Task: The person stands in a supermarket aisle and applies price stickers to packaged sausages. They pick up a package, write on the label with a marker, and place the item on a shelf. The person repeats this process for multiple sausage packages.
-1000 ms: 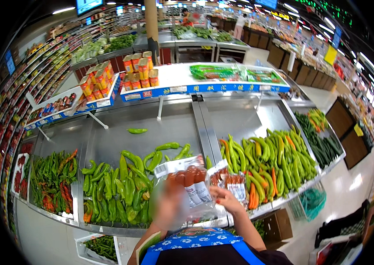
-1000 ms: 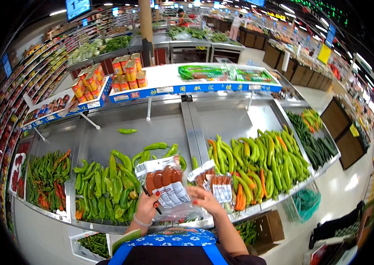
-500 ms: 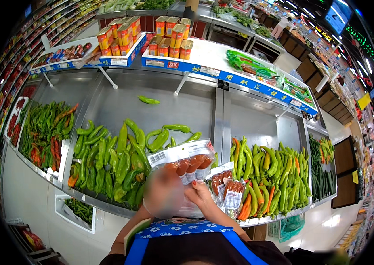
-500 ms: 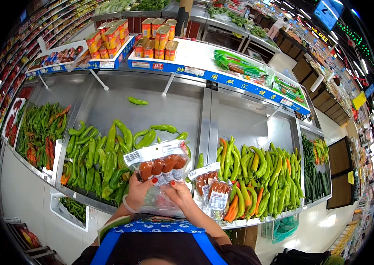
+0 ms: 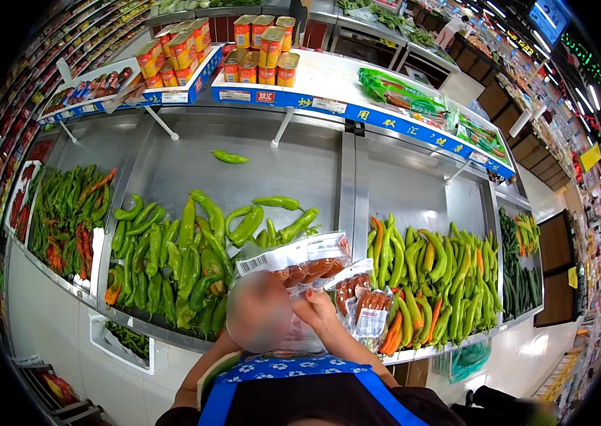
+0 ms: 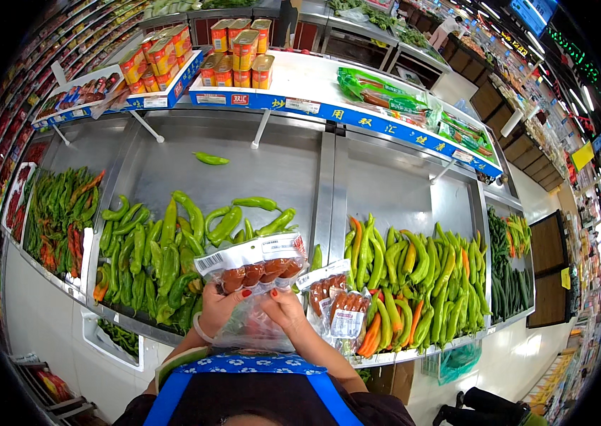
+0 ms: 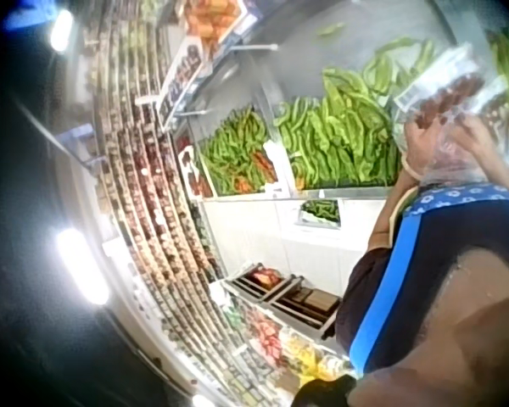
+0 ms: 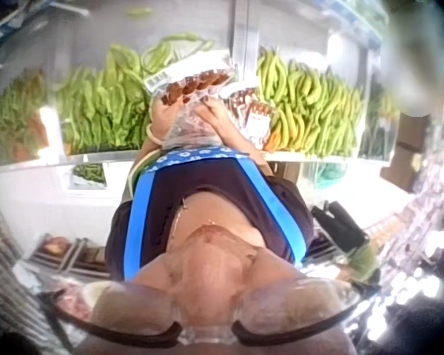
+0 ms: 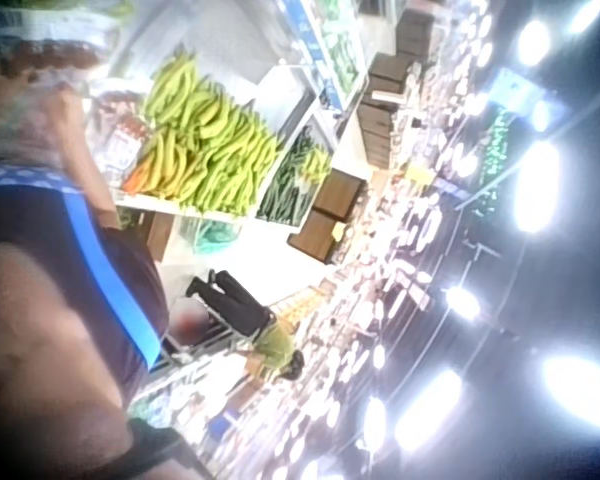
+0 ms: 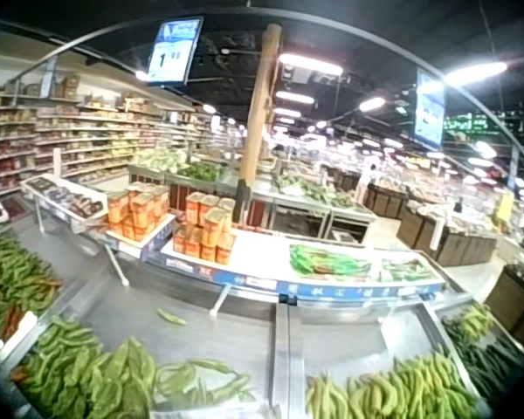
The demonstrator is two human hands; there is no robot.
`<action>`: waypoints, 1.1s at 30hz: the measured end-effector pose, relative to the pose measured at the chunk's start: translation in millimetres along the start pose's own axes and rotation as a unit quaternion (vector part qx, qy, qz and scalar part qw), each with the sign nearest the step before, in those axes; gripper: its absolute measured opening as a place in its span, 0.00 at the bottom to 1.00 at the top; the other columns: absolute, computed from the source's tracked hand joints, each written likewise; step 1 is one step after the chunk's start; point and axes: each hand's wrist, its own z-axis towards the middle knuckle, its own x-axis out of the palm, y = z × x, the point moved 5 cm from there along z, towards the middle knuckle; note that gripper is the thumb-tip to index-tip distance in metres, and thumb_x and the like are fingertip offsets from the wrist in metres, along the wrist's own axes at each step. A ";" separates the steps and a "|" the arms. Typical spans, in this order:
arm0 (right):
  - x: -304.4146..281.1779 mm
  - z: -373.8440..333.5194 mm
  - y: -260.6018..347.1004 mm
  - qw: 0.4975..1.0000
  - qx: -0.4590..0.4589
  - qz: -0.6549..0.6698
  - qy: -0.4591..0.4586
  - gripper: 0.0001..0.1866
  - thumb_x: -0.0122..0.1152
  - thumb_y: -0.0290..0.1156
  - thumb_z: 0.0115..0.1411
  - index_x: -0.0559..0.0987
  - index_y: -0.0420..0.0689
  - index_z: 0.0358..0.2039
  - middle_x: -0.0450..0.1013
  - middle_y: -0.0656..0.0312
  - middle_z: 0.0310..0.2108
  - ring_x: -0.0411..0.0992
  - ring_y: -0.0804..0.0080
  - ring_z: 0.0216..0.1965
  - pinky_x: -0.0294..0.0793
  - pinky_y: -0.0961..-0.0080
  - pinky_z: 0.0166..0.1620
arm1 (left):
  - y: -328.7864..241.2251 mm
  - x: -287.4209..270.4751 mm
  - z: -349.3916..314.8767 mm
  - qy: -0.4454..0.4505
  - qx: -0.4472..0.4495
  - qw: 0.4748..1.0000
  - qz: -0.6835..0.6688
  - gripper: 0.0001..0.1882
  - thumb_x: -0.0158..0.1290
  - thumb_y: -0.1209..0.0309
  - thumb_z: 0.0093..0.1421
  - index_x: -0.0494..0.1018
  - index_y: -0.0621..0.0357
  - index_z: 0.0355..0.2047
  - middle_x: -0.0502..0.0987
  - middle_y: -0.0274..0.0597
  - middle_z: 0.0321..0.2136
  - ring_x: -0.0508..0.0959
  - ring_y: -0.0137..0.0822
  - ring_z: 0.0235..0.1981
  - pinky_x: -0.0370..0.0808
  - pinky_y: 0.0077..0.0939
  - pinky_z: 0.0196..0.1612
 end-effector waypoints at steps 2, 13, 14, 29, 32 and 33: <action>-0.9 -2.2 -0.3 1.000 -0.004 0.002 0.000 0.37 0.72 0.26 0.47 0.67 0.48 0.58 0.67 0.62 0.57 0.63 0.60 0.59 0.59 0.54 0.62 | -3.1 3.2 -0.7 -0.013 0.007 1.000 -0.001 0.19 0.61 0.79 0.54 0.73 0.67 0.47 0.78 0.38 0.43 0.75 0.27 0.42 0.72 0.24 0.46; 23.2 -8.1 14.3 0.997 -0.076 0.005 0.018 0.37 0.71 0.29 0.49 0.67 0.45 0.60 0.68 0.59 0.57 0.64 0.59 0.59 0.58 0.54 0.63 | 8.1 2.8 -7.9 -0.027 -0.002 1.000 0.005 0.26 0.60 0.79 0.56 0.65 0.65 0.55 0.74 0.39 0.47 0.72 0.27 0.47 0.72 0.25 0.48; 32.1 -4.5 26.4 0.996 -0.088 -0.030 0.003 0.37 0.71 0.31 0.49 0.67 0.46 0.60 0.69 0.60 0.56 0.65 0.59 0.59 0.60 0.54 0.63 | 2.3 2.8 -7.1 -0.061 0.032 0.997 0.041 0.22 0.60 0.78 0.56 0.67 0.64 0.51 0.75 0.37 0.42 0.72 0.25 0.40 0.72 0.22 0.42; 269.2 236.9 290.6 0.207 -0.506 -0.808 -0.220 0.19 0.65 0.38 0.52 0.77 0.46 0.44 0.77 0.50 0.33 0.75 0.49 0.36 0.73 0.58 0.38 | 8.2 -52.8 -42.3 -0.234 -0.086 0.967 0.043 0.05 0.53 0.74 0.62 0.73 0.65 0.34 0.78 0.40 0.25 0.73 0.23 0.23 0.69 0.16 0.28; 217.7 300.7 269.9 0.179 -0.291 -0.930 -0.134 0.30 0.66 0.40 0.52 0.69 0.50 0.56 0.71 0.50 0.50 0.68 0.51 0.53 0.68 0.57 0.54 | 6.9 -58.5 -45.0 -0.247 -0.069 0.966 0.045 0.05 0.52 0.74 0.63 0.73 0.65 0.34 0.77 0.38 0.24 0.72 0.23 0.23 0.68 0.17 0.27; 190.3 308.6 257.3 0.094 -0.267 -0.955 -0.092 0.34 0.66 0.41 0.52 0.66 0.49 0.58 0.68 0.50 0.54 0.63 0.51 0.59 0.63 0.56 0.59 | 7.6 -59.8 -45.7 -0.250 -0.065 0.965 0.045 0.05 0.52 0.74 0.63 0.73 0.64 0.34 0.77 0.38 0.24 0.72 0.23 0.23 0.68 0.17 0.27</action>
